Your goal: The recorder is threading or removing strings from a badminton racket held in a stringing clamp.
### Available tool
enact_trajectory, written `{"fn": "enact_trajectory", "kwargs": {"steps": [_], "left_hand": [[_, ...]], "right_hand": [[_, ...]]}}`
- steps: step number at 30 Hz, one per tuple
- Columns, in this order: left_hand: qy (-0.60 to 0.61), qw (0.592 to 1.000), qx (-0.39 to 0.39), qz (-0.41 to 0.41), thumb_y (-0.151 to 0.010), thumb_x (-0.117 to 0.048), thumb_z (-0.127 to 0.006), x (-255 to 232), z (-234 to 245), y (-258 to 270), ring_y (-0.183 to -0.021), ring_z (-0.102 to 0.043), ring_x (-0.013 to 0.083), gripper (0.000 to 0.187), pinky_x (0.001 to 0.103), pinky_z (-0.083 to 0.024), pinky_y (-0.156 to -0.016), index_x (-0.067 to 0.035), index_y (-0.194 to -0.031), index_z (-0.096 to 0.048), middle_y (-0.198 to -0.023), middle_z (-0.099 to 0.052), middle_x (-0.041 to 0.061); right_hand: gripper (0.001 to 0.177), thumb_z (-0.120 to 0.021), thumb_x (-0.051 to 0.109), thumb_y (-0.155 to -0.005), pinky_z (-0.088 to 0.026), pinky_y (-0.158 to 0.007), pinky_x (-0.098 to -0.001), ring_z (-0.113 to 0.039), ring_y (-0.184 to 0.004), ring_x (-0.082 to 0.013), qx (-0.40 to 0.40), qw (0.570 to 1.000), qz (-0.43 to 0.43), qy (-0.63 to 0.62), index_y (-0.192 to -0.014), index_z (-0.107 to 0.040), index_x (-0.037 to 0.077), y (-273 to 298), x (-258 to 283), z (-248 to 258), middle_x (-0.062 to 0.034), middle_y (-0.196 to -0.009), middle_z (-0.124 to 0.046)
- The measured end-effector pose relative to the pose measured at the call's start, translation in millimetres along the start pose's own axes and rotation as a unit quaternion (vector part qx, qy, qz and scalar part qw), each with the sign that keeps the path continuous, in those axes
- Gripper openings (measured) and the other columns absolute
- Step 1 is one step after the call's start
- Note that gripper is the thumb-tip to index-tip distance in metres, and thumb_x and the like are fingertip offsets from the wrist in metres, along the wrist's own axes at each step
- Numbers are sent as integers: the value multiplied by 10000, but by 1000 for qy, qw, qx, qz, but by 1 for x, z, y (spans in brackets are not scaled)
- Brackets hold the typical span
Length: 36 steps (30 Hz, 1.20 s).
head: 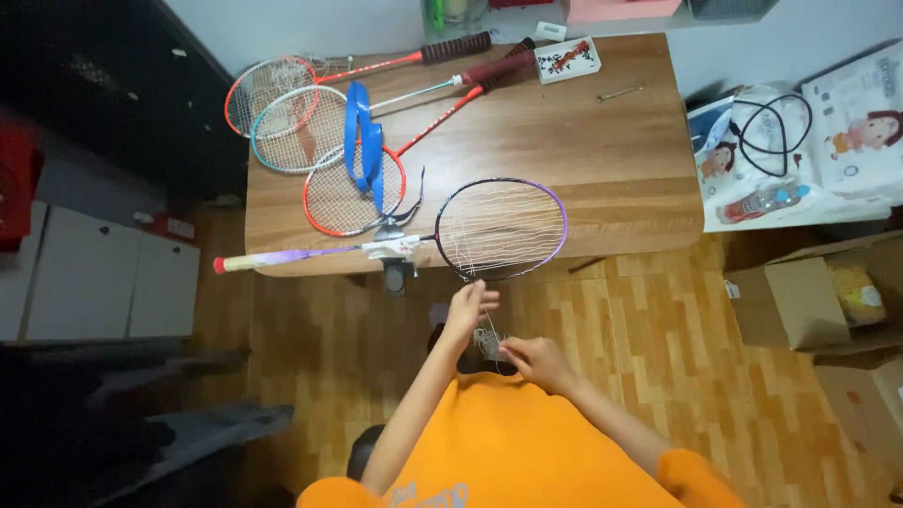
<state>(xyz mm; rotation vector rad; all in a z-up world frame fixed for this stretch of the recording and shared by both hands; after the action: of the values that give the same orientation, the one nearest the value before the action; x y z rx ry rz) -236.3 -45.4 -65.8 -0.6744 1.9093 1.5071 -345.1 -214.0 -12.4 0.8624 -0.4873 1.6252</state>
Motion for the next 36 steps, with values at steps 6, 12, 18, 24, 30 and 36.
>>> {"fn": "enact_trajectory", "kwargs": {"steps": [6,12,18,24,30,36], "left_hand": [[-80,979,-137,-123,-1037,-216,-503,7,-13,-9,-517,-388,75,336,198,-350,-556,-181,-894,-806,-541,-514,-84],[-295,937,-109,-151,-1015,-284,-516,-11,4,5,-794,-718,306,286,362,-547,-752,-251,-844,-742,-707,-719,32],[-409,893,-40,-182,-1009,-210,-514,-40,19,20,-973,-680,479,260,584,-522,-831,-60,-988,-725,-957,-735,232],[-460,866,-73,-184,-965,-326,-599,-168,49,46,-955,-729,405,281,527,-558,-854,-138,-987,-805,-915,-775,155],[-567,711,-152,-388,-919,-185,-709,-214,73,-88,-1206,-608,402,353,509,-472,-1041,-162,-1270,-682,-1263,-653,168],[-518,816,92,-237,-968,-194,-631,-209,83,-165,-1065,-682,424,182,539,-500,-973,-162,-1083,-768,-948,-780,144]], "right_hand": [[170,-649,306,-960,-580,-818,-483,-753,-930,-333,32,995,-81,-56,-976,-803,238,-18,8,-6,-62,-917,-808],[272,-700,370,-1014,-333,-272,-273,-387,-304,-132,-85,831,-260,-484,-1125,-712,121,-94,-20,-23,-63,-438,-454],[351,-684,271,-1031,-204,-306,-141,-237,-326,40,-55,737,-275,-615,-806,-635,6,-119,17,-24,127,-455,-274],[278,-704,230,-1011,-242,-306,-151,-255,-330,24,-97,746,-287,-593,-1061,-730,-42,-110,22,-24,95,-457,-289],[311,-716,214,-990,-230,-318,-147,-270,-345,18,-125,743,-321,-573,-1114,-716,-71,-112,31,-25,96,-487,-265],[268,-751,196,-973,-267,-311,-173,-279,-344,13,-175,730,-347,-562,-1069,-720,-52,-114,50,-14,-27,-593,-593]]}}
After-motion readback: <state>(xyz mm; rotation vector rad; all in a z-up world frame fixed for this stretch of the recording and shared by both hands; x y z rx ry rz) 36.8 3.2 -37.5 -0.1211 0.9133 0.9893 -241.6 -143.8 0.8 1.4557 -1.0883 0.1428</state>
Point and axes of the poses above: each hand's wrist, its own y-axis away from the middle knuckle, its own z-axis out of the back of the hand, x = y × z, the point moved 2 cm from there along -y, towards the middle knuckle
